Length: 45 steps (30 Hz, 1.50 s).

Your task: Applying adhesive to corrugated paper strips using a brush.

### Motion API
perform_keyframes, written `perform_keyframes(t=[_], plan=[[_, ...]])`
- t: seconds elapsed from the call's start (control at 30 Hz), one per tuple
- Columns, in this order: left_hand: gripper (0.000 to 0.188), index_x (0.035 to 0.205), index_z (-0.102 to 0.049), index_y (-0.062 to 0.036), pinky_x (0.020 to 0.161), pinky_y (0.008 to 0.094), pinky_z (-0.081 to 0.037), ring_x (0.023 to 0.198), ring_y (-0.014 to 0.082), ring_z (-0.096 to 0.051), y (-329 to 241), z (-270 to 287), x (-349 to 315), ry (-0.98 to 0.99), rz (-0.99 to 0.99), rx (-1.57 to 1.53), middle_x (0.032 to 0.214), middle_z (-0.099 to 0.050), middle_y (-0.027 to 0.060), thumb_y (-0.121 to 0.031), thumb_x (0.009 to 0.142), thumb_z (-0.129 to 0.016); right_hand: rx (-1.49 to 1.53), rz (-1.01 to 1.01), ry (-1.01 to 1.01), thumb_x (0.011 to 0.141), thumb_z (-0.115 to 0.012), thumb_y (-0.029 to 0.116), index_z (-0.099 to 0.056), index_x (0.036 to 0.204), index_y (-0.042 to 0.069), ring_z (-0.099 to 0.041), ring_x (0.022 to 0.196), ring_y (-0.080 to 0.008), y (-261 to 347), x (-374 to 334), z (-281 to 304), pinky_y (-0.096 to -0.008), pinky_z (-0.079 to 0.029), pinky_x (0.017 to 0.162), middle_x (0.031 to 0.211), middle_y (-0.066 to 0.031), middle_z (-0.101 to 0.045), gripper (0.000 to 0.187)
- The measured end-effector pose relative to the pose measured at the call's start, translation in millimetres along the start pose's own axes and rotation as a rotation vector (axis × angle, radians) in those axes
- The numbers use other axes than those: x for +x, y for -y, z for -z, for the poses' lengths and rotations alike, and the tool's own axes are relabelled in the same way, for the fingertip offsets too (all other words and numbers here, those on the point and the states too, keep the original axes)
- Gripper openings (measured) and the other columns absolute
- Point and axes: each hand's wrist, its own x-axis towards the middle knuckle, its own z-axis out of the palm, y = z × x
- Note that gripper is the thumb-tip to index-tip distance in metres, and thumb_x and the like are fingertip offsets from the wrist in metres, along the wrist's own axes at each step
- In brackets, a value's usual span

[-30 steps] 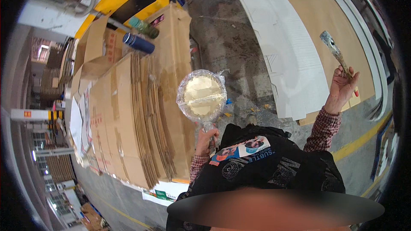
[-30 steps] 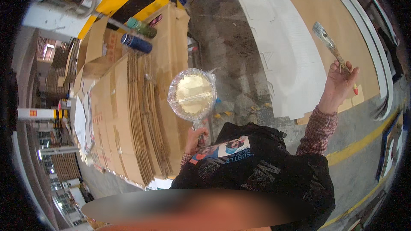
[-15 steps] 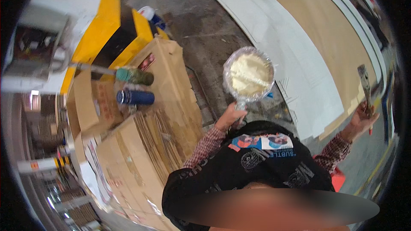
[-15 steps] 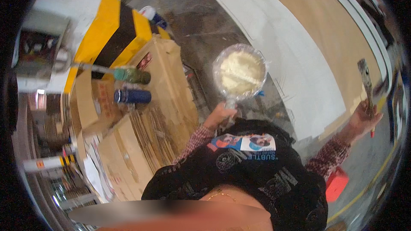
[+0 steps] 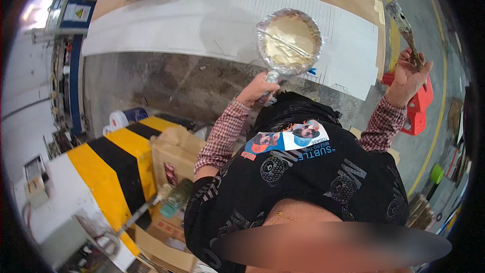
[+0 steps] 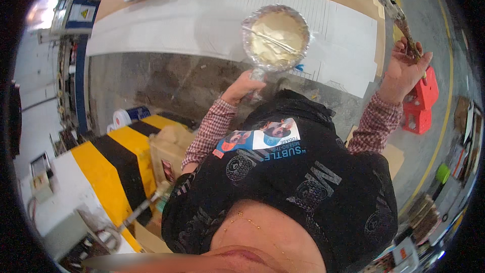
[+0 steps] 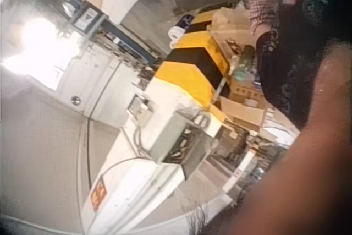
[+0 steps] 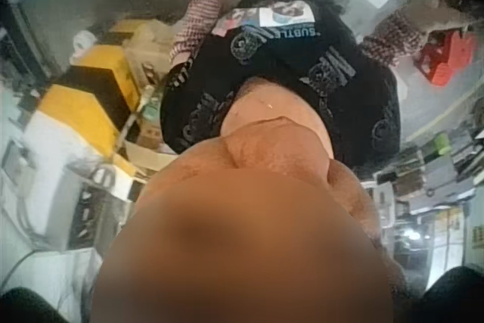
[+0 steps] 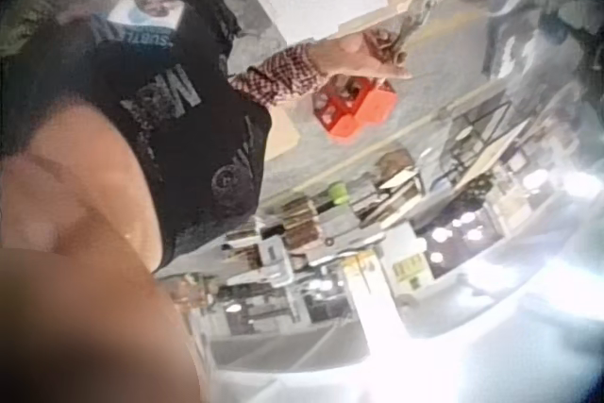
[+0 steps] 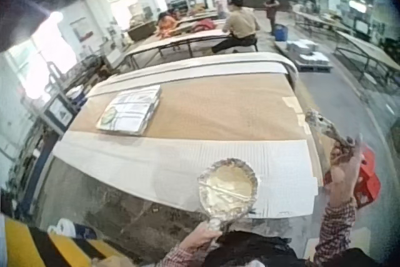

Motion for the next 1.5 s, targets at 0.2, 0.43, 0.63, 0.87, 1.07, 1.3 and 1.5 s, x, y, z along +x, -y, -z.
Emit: perform_keyframes(t=[0.2, 0.43, 0.63, 0.87, 1.07, 1.3, 1.5], plan=[[0.025, 0.094, -0.055, -0.0008, 0.048, 0.0223, -0.041, 0.054, 0.0081, -0.05, -29, 4, 90, 0.286, 0.201, 0.115, 0.067, -0.054, 0.0005, -0.01, 0.072, -0.065, -0.05, 0.241, -0.3, 0.085, -0.058, 0.033, -0.059, 0.091, 0.0, -0.05, 0.079, -0.0271, -7, -15, 1, -0.0297, -0.043, 0.066, 0.091, -0.02, -0.056, 0.034], [0.021, 0.079, -0.057, -0.0038, 0.045, 0.0275, -0.039, 0.052, 0.0091, -0.047, -49, -6, 176, 0.587, 0.27, 0.397, 0.064, -0.053, 0.0014, -0.02, 0.069, -0.066, -0.04, 0.462, -0.434, 0.086, -0.055, 0.034, -0.054, 0.086, -0.001, -0.05, 0.084, -0.031, 11, -65, 32, -0.0351, -0.04, 0.063, 0.091, -0.0211, -0.057, 0.035], [0.014, 0.063, -0.053, -0.0063, 0.032, 0.0277, -0.029, 0.038, 0.0102, -0.039, -30, -19, 211, 0.805, 0.239, 0.326, 0.052, -0.047, 0.0016, -0.013, 0.068, -0.064, -0.072, 0.659, -0.678, 0.08, -0.064, 0.036, -0.056, 0.087, 0.003, -0.053, 0.085, -0.0328, 23, -161, 54, -0.0368, -0.042, 0.065, 0.093, -0.0201, -0.06, 0.034], [0.014, 0.056, -0.057, -0.0075, 0.035, 0.0284, -0.034, 0.039, 0.0121, -0.045, -4, -13, 233, 0.812, 0.2, 0.457, 0.049, -0.05, 0.0028, -0.014, 0.066, -0.065, -0.097, 0.635, -0.643, 0.089, -0.045, 0.047, -0.053, 0.084, 0.001, -0.047, 0.073, -0.0281, -4, -197, 6, -0.0347, -0.041, 0.06, 0.081, -0.0211, -0.051, 0.048], [0.066, 0.106, -0.058, -0.0044, 0.05, 0.0291, -0.046, 0.064, 0.0147, -0.06, -21, -19, 226, 0.73, 0.475, 0.432, 0.082, -0.065, 0.0097, -0.063, 0.075, -0.057, -0.245, 0.625, -0.732, 0.087, -0.049, 0.045, -0.055, 0.086, 0.004, -0.049, 0.075, -0.0254, -12, -179, -6, -0.0334, -0.041, 0.063, 0.084, -0.0185, -0.053, 0.042], [0.065, 0.108, -0.056, -0.0018, 0.061, 0.0283, -0.048, 0.073, 0.0155, -0.058, 15, 68, 213, 0.281, 0.182, 0.043, 0.09, -0.063, 0.0117, -0.061, 0.083, -0.045, -0.077, 0.588, -0.493, 0.089, -0.047, 0.039, -0.048, 0.09, 0.002, -0.045, 0.078, -0.0289, -33, -78, -15, -0.0366, -0.038, 0.063, 0.09, -0.0207, -0.046, 0.037], [0.03, 0.092, -0.061, -0.0023, 0.063, 0.0254, -0.047, 0.07, 0.011, -0.056, 3, 243, 83, -0.289, 0.046, 0.078, 0.079, -0.061, 0.0036, -0.032, 0.086, -0.057, -0.04, 0.502, -0.415, 0.09, -0.047, 0.037, -0.05, 0.086, 0.002, -0.043, 0.078, -0.0288, -100, -31, -58, -0.0364, -0.035, 0.064, 0.08, -0.0135, -0.044, 0.035]])
